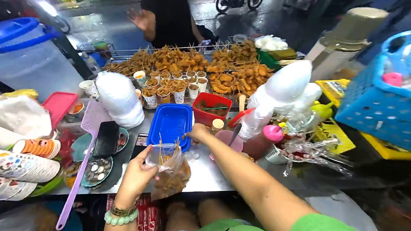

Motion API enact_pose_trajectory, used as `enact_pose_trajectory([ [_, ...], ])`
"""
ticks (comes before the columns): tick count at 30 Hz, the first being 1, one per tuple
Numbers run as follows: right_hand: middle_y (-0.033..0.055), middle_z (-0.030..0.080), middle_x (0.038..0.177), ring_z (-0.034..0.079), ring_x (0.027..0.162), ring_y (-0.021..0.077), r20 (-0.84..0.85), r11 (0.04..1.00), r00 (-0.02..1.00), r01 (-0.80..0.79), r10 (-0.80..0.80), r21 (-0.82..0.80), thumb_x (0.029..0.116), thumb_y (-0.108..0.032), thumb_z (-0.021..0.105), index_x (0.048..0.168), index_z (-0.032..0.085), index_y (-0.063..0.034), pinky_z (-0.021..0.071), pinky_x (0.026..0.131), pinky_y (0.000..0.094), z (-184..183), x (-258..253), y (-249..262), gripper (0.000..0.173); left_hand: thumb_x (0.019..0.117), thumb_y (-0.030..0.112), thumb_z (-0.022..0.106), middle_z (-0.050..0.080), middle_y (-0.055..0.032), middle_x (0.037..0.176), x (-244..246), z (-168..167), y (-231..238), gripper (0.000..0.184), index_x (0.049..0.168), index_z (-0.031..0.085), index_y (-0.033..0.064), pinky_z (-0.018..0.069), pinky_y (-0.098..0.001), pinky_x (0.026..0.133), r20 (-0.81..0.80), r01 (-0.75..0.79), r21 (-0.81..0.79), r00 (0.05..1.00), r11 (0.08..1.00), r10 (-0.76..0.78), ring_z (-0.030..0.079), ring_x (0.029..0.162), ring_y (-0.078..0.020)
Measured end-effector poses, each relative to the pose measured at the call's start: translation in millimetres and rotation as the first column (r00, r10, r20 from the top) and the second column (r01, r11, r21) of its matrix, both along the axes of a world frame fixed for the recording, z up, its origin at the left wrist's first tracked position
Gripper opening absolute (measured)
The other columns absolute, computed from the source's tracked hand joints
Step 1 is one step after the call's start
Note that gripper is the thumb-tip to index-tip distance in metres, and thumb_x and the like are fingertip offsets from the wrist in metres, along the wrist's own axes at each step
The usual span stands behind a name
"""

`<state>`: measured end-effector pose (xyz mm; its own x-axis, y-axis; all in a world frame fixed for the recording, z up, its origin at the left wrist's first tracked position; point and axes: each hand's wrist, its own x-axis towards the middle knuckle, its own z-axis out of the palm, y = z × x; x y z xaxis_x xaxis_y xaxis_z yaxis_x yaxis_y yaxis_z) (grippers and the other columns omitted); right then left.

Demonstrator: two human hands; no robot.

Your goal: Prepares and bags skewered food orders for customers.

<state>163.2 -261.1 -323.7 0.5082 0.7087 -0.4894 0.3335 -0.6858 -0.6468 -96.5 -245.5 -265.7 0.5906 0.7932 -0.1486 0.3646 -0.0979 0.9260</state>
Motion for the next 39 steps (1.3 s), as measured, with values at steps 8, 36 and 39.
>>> enact_pose_trajectory([
  [8,0.0203,0.064,0.109,0.067,0.085,0.0216,-0.176,0.963,0.982,0.105,-0.062,0.247,0.1039,-0.019,0.059,0.127,0.056,0.0062,0.0563,0.080,0.0376,-15.0,3.8,7.9,0.034,0.0735,-0.026,0.068,0.062,-0.0163,0.127,7.3,3.8,-6.5,0.078,0.146,0.044,-0.0081,0.0516,-0.0216,0.047,0.339,-0.134,-0.266,0.914,0.955,0.223,0.060,0.058,-0.0097],
  [36,0.0251,0.069,0.101,0.070,0.098,0.0413,0.388,0.907,0.910,-0.033,-0.146,0.419,0.1009,-0.013,0.059,0.127,0.054,0.0032,0.0544,0.086,0.0580,56.7,3.7,-14.4,0.032,0.0770,-0.023,0.067,0.058,-0.0188,0.133,25.9,-2.2,0.2,0.075,0.146,0.045,-0.0061,0.0479,-0.0205,0.044,0.381,-0.191,-0.327,0.870,0.926,0.314,0.058,0.057,-0.0095],
  [39,0.0213,0.067,0.087,0.069,0.078,0.0366,0.443,0.763,0.854,-0.089,-0.273,0.640,0.0994,-0.010,0.059,0.123,0.055,0.0053,0.0556,0.073,0.0541,61.1,-3.7,-30.0,0.028,0.0779,-0.023,0.066,0.057,-0.0192,0.134,28.5,-1.3,1.6,0.077,0.149,0.042,-0.0048,0.0509,-0.0213,0.047,0.385,-0.157,-0.352,0.874,0.923,0.296,0.063,0.062,-0.0110],
])
